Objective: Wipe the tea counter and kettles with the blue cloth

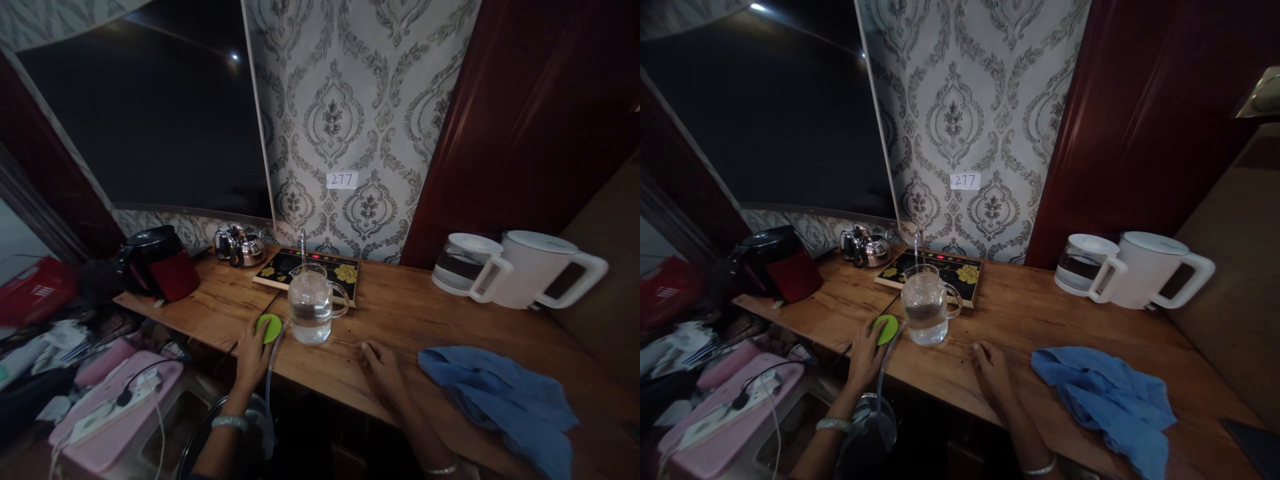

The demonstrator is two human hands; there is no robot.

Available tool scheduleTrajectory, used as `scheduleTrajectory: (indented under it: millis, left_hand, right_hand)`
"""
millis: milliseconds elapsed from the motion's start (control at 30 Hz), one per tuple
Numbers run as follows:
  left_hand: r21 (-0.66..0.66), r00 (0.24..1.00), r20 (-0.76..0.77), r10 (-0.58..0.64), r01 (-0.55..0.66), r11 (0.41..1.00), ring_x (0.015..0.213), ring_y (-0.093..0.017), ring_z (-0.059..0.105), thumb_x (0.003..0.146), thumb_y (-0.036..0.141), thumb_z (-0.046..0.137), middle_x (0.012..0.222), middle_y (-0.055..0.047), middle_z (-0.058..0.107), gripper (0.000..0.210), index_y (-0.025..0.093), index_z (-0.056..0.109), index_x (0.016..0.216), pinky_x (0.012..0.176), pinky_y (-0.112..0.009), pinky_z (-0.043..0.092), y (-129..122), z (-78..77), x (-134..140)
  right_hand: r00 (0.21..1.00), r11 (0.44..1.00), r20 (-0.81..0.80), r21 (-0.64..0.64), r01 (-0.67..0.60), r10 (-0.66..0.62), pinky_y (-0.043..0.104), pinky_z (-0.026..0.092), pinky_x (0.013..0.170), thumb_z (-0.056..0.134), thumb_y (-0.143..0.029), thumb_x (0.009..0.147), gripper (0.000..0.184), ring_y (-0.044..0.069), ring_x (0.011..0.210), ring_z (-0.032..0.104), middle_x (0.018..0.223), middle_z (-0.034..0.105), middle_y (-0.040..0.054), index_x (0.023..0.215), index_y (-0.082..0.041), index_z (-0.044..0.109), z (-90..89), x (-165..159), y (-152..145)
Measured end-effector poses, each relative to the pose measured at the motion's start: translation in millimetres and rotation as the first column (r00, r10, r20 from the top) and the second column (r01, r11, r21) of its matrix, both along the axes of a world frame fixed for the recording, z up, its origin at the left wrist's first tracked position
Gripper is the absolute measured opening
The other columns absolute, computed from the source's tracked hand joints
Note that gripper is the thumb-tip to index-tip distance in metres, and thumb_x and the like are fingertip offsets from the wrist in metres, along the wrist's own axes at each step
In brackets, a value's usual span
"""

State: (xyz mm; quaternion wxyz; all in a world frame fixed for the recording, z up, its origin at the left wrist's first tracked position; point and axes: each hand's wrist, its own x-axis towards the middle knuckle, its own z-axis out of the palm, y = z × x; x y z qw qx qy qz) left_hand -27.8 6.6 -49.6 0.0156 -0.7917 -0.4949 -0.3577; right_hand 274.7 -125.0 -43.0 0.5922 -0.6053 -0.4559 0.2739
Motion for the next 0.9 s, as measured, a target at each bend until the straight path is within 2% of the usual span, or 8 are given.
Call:
scheduleTrajectory:
  millis: [367, 567, 767, 900]
  left_hand:
    - [-0.003, 1.0, -0.02, 0.004, -0.004, 1.0, 0.123, -0.032, 0.049, 0.087, 0.029, 0.048, 0.137, -0.015, 0.048, 0.043, 0.02, 0.057, 0.128, 0.1, -0.05, 0.045, -0.6, 0.6, 0.3]
    - [-0.007, 1.0, -0.023, 0.002, -0.002, 1.0, 0.122, -0.031, 0.051, 0.086, 0.028, 0.048, 0.137, -0.014, 0.049, 0.044, 0.021, 0.057, 0.128, 0.099, -0.05, 0.046, -0.7, 1.9, 0.0]
    - [-0.019, 1.0, -0.01, 0.005, -0.006, 1.0, 0.123, -0.032, 0.049, 0.087, 0.029, 0.049, 0.138, -0.014, 0.048, 0.043, 0.021, 0.057, 0.128, 0.1, -0.05, 0.045, -1.0, 1.7, 0.3]
    - [-0.021, 1.0, -0.004, 0.005, -0.005, 1.0, 0.122, -0.032, 0.05, 0.086, 0.03, 0.049, 0.136, -0.013, 0.049, 0.043, 0.022, 0.058, 0.127, 0.099, -0.051, 0.045, -0.5, 1.1, 0.2]
  right_hand:
    - [1.0, 1.0, -0.023, -0.003, -0.012, 0.012, 0.029, 0.044, 0.06, 0.055, -0.07, 0.079, 0.055, 0.02, 0.065, 0.057, 0.068, 0.065, 0.0056, 0.072, -0.017, 0.067, -8.6, 3.2, 2.3]
    - [1.0, 1.0, -0.017, -0.002, -0.013, 0.013, 0.029, 0.044, 0.06, 0.056, -0.069, 0.079, 0.054, 0.02, 0.066, 0.057, 0.069, 0.066, 0.0061, 0.071, -0.017, 0.066, -6.2, 2.4, 1.0]
    - [0.999, 1.0, -0.045, 0.009, -0.024, 0.025, 0.027, 0.039, 0.054, 0.053, -0.07, 0.08, 0.053, 0.017, 0.059, 0.05, 0.06, 0.057, 0.002, 0.065, -0.019, 0.058, -1.8, -1.3, 0.3]
    - [1.0, 1.0, 0.009, -0.003, -0.019, 0.019, 0.028, 0.042, 0.057, 0.054, -0.071, 0.079, 0.054, 0.019, 0.062, 0.054, 0.064, 0.062, 0.0041, 0.067, -0.019, 0.062, -1.7, 1.7, 0.9]
